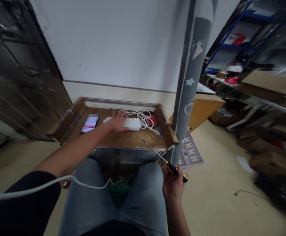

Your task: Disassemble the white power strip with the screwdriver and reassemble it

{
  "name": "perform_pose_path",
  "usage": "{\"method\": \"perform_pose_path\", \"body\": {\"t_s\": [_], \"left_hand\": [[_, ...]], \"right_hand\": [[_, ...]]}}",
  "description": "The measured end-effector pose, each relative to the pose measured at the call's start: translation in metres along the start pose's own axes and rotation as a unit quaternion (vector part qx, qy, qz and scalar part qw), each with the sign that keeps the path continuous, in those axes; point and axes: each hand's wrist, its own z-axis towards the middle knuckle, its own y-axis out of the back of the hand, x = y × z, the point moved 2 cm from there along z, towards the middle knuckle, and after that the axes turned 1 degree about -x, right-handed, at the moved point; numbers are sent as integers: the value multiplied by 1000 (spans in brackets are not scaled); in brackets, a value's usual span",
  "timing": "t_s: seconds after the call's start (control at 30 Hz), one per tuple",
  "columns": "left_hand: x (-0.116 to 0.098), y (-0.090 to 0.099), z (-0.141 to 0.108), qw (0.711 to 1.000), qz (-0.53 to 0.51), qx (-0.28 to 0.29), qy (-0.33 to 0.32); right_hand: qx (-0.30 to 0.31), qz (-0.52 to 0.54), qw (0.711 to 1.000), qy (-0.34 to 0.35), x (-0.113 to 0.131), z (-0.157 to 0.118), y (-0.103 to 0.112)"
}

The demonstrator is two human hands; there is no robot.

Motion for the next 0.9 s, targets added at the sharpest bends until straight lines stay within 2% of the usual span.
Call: {"method": "perform_pose_path", "body": {"t_s": [0.1,0.23,0.4,0.6,0.9], "left_hand": [[-36,0,18,997,-11,-69,-36],[-57,-17,28,998,-11,-66,-14],[-53,-30,29,997,1,-73,-23],[-53,-29,31,996,2,-80,-25],[-50,-28,35,998,-5,-61,-21]], "right_hand": [[-3,6,1000,-4,1,3,-2],[-7,9,1000,-4,2,10,-1],[-12,10,1000,-14,0,16,-3],[-7,13,1000,-25,-5,19,-18],[-3,11,1000,-7,4,21,-35]]}}
